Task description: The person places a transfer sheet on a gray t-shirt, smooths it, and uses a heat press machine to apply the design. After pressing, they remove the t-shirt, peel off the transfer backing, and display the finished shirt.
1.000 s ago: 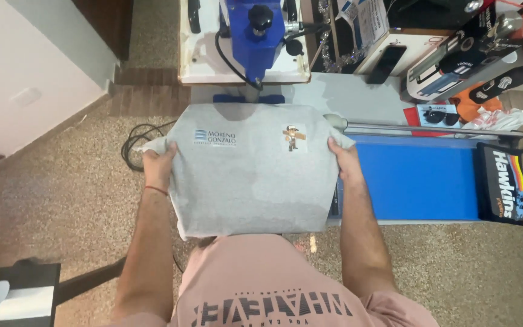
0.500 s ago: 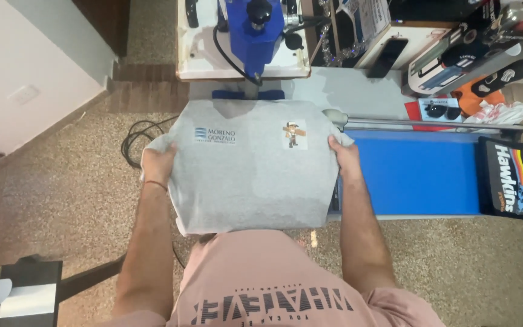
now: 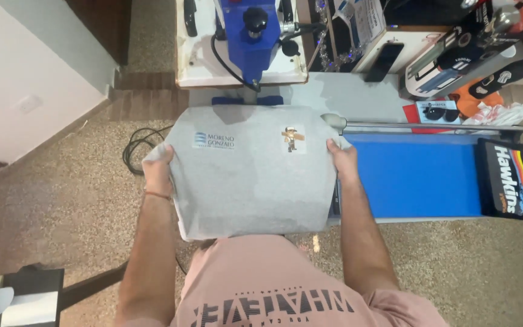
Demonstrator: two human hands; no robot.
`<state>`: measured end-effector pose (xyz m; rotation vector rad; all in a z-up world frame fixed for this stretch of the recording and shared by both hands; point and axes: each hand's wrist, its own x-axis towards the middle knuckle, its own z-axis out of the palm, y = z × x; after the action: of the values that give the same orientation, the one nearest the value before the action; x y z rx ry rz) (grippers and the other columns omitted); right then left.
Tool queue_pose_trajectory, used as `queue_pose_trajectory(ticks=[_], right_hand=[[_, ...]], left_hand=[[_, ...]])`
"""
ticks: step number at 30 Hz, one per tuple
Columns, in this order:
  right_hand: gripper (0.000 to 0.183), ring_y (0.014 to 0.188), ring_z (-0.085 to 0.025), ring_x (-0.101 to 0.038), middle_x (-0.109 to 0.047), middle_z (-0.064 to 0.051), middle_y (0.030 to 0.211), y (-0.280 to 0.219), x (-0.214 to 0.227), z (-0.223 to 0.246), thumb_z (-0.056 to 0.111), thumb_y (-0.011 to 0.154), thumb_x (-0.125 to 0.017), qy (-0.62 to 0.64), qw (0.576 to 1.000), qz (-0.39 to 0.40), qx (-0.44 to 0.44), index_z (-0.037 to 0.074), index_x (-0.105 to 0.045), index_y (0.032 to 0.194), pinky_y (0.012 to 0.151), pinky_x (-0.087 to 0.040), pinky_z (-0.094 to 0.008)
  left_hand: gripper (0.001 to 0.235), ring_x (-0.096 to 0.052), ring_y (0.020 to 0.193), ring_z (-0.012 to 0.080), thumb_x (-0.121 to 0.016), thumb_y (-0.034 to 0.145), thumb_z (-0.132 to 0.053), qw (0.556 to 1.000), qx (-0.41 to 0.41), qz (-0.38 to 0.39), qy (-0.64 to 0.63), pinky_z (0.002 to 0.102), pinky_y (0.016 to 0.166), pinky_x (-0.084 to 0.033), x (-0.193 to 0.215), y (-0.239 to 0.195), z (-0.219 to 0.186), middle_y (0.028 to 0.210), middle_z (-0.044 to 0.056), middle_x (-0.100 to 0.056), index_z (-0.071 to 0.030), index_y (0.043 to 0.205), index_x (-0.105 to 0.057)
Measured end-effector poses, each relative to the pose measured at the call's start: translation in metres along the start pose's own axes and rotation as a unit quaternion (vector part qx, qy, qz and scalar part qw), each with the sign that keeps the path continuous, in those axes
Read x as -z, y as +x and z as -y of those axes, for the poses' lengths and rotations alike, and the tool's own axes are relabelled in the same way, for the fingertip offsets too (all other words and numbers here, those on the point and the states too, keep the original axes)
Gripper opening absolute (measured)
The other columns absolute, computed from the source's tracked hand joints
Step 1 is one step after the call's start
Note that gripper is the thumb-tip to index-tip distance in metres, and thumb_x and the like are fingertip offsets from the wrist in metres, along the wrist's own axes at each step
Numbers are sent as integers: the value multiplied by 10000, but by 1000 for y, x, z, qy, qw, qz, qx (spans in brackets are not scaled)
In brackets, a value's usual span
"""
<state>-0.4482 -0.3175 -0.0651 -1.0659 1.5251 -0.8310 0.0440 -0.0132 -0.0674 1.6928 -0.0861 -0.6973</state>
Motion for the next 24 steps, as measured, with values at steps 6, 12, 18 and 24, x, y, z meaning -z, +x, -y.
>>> queue_pose_trajectory(ticks=[6, 12, 18, 24], right_hand=[[713, 1121, -291, -754, -761, -170, 1300, -26, -7, 31, 349, 952, -1001, 176, 982, 50, -42, 20, -658, 1484, 1000, -628, -494], [412, 891, -223, -806, -827, -103, 1002, 7, -2, -9, 392, 912, -1002, 5, 998, 30, 55, 84, -845, 1136, 799, -642, -436], [739, 1156, -350, -767, -784, -236, 1250, 4, -8, 0, 375, 907, -1064, 27, 999, 15, 15, -21, -713, 1423, 988, -627, -547], [495, 1062, -301, -816, -846, -118, 1130, 9, 8, -14, 432, 925, -980, -34, 998, 29, 44, 113, -822, 1270, 928, -654, -455]], left_hand=[[780, -666, 1343, 404, -986, 902, -398, 994, 34, 9, 105, 582, 1091, -568, -25, -12, -17, 1392, 315, -719, 71, 1445, -679], [521, -795, 1052, 296, -1017, 888, -320, 997, 12, 7, 72, 454, 946, -627, -9, 16, -10, 1080, 150, -783, 9, 1231, -802], [814, -654, 1408, 368, -1053, 865, -195, 999, 37, 19, -34, 537, 1189, -514, -36, -28, -50, 1410, 238, -697, 62, 1495, -605], [888, -624, 1458, 421, -1043, 864, -460, 993, 24, -40, 112, 546, 1244, -490, -21, -35, -35, 1451, 286, -694, 36, 1478, -637]])
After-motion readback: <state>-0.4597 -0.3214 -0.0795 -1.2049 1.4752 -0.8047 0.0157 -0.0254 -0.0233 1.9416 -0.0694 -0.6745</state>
